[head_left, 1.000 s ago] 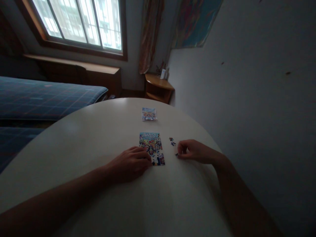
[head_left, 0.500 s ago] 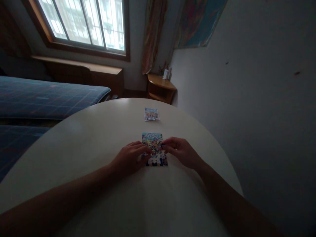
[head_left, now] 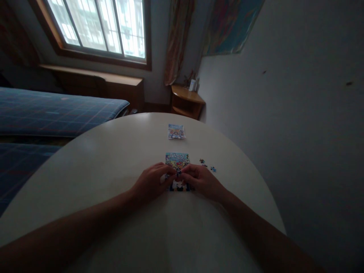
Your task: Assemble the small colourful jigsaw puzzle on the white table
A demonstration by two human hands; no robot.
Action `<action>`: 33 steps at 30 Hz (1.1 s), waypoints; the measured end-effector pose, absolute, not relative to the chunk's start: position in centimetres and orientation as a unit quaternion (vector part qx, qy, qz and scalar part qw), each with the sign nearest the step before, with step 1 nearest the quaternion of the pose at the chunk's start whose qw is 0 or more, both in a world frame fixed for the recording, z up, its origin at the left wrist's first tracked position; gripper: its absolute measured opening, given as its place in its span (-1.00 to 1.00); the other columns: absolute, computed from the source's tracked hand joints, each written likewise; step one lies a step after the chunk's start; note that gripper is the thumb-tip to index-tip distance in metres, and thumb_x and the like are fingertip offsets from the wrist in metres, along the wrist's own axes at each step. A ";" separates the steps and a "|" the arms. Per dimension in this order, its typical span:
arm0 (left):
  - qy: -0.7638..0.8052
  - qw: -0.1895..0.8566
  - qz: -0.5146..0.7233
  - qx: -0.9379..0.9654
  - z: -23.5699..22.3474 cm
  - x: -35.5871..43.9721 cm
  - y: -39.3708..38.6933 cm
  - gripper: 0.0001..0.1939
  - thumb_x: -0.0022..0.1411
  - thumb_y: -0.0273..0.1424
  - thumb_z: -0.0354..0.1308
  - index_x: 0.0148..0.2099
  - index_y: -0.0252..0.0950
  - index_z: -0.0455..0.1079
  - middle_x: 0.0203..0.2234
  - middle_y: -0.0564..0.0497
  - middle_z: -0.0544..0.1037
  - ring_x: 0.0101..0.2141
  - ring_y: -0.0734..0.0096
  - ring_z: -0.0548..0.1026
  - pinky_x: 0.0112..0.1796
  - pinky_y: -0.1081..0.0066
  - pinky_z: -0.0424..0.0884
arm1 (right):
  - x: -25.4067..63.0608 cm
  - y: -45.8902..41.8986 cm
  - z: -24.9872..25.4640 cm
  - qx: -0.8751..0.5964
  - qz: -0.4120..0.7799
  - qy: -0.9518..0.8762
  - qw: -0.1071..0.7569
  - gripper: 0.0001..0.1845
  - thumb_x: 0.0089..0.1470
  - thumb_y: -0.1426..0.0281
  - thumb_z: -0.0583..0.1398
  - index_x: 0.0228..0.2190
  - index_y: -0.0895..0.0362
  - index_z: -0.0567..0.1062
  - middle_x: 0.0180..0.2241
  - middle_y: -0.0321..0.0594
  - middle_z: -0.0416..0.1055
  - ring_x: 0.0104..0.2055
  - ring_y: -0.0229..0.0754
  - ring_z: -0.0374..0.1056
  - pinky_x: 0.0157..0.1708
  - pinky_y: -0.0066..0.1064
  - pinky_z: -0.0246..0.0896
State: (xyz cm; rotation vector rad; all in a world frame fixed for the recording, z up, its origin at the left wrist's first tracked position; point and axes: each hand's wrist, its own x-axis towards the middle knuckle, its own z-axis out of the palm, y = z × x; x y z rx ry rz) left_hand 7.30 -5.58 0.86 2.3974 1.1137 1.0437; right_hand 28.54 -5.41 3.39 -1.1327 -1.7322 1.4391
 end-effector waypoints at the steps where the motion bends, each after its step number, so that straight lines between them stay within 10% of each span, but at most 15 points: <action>1: 0.389 0.156 0.361 0.833 0.9 7.3 -5.6 -0.92 0.30 -0.42 0.14 -0.21 -0.24 0.47 -0.34 0.00 0.58 -0.30 0.36 0.54 -0.26 0.39 0.45 | 28.6 -5.4 3.4 -0.427 0.536 -0.661 0.306 -0.64 0.04 0.09 0.28 -0.32 0.15 0.51 -0.38 -0.19 0.55 -0.35 -0.20 0.47 -0.30 -0.36 0.34; 33: 0.397 0.210 0.359 0.818 1.2 7.5 -5.7 -0.90 0.27 -0.42 0.11 -0.30 -0.26 0.42 -0.42 0.04 0.54 -0.37 0.39 0.49 -0.31 0.43 0.40 | 28.6 -5.6 3.8 -0.420 0.381 -0.767 0.301 -0.78 0.11 0.33 0.24 -0.18 0.09 0.57 -0.36 -0.26 0.55 -0.37 -0.26 0.39 -0.36 -0.45 0.20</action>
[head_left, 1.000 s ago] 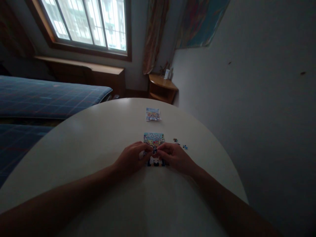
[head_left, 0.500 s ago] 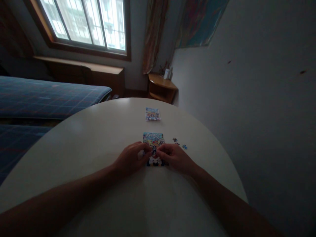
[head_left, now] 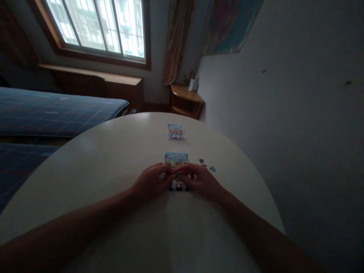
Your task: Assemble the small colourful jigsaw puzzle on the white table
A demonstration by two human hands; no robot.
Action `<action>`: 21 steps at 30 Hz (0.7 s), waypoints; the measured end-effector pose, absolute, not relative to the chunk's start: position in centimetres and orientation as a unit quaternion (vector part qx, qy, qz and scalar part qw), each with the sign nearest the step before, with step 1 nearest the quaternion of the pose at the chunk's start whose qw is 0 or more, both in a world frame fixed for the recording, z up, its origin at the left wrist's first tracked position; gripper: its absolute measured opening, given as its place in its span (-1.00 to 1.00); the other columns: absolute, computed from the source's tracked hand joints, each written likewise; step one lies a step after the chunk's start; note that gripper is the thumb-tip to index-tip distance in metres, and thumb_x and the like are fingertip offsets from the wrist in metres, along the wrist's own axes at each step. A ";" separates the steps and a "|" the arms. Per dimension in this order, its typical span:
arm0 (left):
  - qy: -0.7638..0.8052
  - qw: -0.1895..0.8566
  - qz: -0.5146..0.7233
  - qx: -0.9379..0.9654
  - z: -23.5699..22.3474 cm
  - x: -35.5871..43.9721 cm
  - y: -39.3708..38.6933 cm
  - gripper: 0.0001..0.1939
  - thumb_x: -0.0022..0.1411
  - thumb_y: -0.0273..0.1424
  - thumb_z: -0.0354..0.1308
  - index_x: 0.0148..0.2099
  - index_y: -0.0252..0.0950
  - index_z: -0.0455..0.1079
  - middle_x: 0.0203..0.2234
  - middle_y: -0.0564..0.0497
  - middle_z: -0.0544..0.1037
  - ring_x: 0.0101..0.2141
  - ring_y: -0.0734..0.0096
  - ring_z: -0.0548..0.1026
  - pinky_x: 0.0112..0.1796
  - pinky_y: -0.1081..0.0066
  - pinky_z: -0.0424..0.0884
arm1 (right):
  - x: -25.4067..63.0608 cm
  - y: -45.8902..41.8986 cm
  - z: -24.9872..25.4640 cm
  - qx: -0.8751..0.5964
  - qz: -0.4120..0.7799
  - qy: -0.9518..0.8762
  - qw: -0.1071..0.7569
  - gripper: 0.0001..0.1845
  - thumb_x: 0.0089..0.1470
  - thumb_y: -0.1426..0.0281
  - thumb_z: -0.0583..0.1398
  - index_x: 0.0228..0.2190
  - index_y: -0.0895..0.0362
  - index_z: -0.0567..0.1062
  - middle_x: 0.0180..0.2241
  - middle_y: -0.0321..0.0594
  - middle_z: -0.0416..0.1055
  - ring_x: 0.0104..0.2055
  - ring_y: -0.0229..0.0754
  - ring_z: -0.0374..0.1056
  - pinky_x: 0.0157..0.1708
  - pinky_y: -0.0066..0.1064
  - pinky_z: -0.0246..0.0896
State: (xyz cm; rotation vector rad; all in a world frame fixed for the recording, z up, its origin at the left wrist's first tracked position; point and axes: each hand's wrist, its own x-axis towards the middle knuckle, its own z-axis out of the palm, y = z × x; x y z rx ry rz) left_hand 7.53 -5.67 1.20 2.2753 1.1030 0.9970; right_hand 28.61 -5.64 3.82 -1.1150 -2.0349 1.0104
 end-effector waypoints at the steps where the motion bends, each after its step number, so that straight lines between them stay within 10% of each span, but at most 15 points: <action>1: 0.398 0.211 0.360 0.817 1.2 7.5 -5.6 -0.90 0.27 -0.42 0.11 -0.30 -0.26 0.42 -0.41 0.04 0.54 -0.37 0.39 0.50 -0.31 0.42 0.40 | 28.6 -5.6 3.8 -0.421 0.383 -0.766 0.299 -0.77 0.10 0.35 0.24 -0.17 0.09 0.57 -0.37 -0.27 0.55 -0.37 -0.26 0.39 -0.36 -0.45 0.20; 21: 0.196 0.050 0.280 0.938 1.3 7.0 -6.2 -0.85 0.31 -0.47 0.08 -0.10 -0.25 0.42 -0.15 0.01 0.59 -0.10 0.35 0.50 -0.01 0.26 0.42 | 30.7 -4.1 3.8 -0.472 0.380 -0.735 0.305 -0.73 0.11 0.27 0.19 -0.21 0.16 0.54 -0.38 -0.20 0.51 -0.36 -0.21 0.39 -0.35 -0.38 0.26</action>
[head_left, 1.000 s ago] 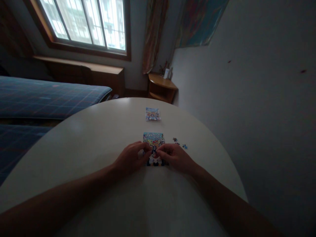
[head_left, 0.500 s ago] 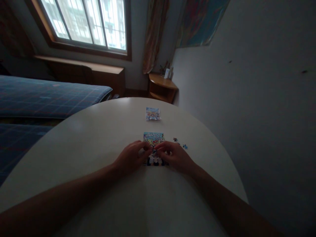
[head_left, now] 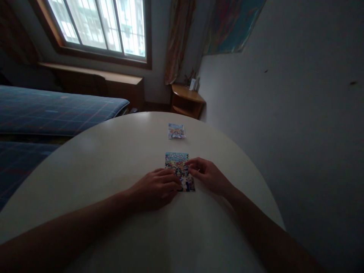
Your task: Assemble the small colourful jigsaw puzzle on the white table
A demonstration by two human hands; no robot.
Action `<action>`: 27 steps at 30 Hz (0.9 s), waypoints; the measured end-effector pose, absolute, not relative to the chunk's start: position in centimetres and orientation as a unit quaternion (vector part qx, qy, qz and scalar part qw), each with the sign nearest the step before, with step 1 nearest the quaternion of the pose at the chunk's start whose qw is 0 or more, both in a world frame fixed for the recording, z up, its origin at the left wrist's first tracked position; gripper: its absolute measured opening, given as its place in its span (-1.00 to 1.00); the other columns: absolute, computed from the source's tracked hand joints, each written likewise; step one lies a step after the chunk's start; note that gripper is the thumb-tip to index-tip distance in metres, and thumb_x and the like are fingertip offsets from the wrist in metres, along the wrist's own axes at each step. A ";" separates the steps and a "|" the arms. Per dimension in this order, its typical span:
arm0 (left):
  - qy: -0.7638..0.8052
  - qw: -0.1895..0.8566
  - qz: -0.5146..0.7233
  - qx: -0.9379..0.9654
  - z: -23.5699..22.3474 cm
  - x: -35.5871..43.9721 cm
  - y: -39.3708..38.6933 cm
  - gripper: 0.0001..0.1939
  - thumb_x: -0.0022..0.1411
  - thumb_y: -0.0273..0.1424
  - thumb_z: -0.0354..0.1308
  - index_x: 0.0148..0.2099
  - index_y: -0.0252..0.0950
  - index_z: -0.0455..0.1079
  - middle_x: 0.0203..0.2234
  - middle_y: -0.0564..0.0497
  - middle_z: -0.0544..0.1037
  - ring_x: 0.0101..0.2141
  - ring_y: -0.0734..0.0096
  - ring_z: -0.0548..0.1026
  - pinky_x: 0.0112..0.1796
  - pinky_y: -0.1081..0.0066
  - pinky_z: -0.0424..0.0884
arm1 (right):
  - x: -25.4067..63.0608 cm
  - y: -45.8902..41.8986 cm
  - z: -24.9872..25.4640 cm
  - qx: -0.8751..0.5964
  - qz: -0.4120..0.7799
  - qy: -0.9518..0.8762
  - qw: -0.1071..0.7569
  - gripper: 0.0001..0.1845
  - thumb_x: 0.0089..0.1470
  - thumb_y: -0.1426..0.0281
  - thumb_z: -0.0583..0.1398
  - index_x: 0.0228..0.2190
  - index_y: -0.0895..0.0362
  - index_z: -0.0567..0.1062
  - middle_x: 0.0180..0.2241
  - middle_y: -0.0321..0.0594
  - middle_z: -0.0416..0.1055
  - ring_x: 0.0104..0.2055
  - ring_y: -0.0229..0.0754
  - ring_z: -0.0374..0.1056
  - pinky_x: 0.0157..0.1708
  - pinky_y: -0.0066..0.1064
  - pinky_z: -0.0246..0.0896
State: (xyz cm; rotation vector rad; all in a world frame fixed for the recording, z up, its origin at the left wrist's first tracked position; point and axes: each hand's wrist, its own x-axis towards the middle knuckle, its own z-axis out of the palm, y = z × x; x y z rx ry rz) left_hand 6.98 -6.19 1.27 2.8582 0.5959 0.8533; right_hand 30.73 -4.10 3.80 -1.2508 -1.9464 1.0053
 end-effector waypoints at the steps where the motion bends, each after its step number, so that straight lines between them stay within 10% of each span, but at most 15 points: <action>1: 0.189 0.045 0.277 0.941 1.3 7.0 -6.2 -0.84 0.32 -0.47 0.07 -0.09 -0.25 0.43 -0.14 0.01 0.59 -0.09 0.35 0.49 0.01 0.25 0.41 | 30.7 -4.1 3.8 -0.467 0.384 -0.737 0.302 -0.71 0.12 0.28 0.17 -0.18 0.15 0.55 -0.36 -0.20 0.52 -0.34 -0.21 0.40 -0.33 -0.37 0.27; 27: 0.141 0.008 0.229 0.963 1.7 7.0 -6.7 -0.79 0.34 -0.45 0.05 -0.01 -0.28 0.41 -0.02 0.01 0.57 -0.08 0.33 0.49 0.06 0.27 0.36 | 30.2 -4.7 3.1 -0.561 0.319 -0.728 0.233 -0.84 -0.04 0.31 0.32 -0.45 0.16 0.64 -0.56 -0.26 0.51 -0.54 -0.31 0.32 -0.53 -0.50 0.12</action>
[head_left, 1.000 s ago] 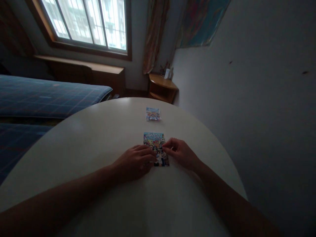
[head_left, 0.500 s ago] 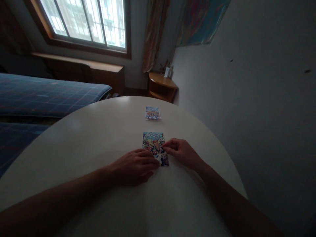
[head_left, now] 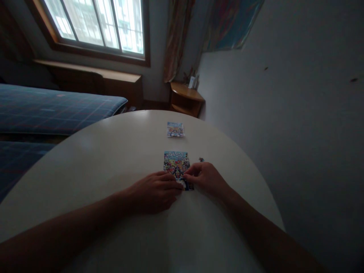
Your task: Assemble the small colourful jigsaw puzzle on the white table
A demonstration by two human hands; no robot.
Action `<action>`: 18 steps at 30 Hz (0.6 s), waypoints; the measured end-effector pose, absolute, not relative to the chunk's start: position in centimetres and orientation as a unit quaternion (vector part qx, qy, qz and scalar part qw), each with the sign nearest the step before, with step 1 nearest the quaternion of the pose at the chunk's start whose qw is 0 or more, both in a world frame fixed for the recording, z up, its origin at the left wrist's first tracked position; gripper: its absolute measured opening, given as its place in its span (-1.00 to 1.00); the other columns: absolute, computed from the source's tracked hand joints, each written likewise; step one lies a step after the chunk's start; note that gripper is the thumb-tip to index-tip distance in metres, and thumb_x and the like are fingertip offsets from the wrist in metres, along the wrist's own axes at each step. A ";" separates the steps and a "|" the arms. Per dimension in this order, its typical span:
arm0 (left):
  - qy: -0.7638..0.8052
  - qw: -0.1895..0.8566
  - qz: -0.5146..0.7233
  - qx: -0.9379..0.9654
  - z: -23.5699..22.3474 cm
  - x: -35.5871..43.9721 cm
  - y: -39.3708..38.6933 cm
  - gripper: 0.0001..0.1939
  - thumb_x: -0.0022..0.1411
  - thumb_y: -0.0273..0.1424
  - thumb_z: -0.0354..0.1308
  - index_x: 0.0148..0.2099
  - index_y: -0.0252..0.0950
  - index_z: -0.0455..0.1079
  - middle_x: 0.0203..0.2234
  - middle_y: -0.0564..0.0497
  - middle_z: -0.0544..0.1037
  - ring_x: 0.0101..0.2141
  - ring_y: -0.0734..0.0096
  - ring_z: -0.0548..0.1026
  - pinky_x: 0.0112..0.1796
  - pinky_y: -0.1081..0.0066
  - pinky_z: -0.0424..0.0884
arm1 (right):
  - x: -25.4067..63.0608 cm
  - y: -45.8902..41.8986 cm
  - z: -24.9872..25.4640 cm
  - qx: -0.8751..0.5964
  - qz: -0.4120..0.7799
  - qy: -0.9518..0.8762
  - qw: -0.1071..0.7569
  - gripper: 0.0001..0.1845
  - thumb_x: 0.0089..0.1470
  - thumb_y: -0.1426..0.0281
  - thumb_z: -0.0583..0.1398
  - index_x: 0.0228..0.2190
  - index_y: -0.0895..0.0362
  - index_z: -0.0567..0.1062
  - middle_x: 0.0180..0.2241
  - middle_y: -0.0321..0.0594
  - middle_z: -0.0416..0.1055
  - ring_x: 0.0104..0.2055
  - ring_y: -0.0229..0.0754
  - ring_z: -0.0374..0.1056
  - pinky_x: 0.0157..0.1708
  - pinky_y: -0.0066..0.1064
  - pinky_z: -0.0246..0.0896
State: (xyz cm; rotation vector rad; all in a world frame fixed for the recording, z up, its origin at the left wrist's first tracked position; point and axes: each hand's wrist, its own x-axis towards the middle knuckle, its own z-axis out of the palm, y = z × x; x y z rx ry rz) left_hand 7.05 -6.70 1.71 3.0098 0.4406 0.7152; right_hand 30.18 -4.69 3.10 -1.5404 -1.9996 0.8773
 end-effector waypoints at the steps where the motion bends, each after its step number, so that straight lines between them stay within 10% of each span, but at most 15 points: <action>1: 0.141 0.007 0.229 0.963 1.7 7.1 -6.7 -0.79 0.35 -0.44 0.05 -0.01 -0.28 0.42 -0.03 0.01 0.57 -0.08 0.33 0.49 0.06 0.27 0.36 | 30.2 -4.7 3.1 -0.560 0.316 -0.730 0.231 -0.84 -0.04 0.31 0.31 -0.45 0.15 0.65 -0.56 -0.26 0.50 -0.54 -0.32 0.32 -0.53 -0.50 0.11; 18: 0.145 0.009 0.226 0.963 1.8 7.2 -6.7 -0.80 0.34 -0.46 0.04 -0.03 -0.28 0.42 -0.03 -0.01 0.57 -0.08 0.32 0.49 0.06 0.25 0.37 | 30.2 -4.6 3.2 -0.553 0.264 -0.760 0.215 -0.88 -0.02 0.33 0.32 -0.43 0.11 0.66 -0.58 -0.28 0.47 -0.55 -0.31 0.24 -0.52 -0.47 0.06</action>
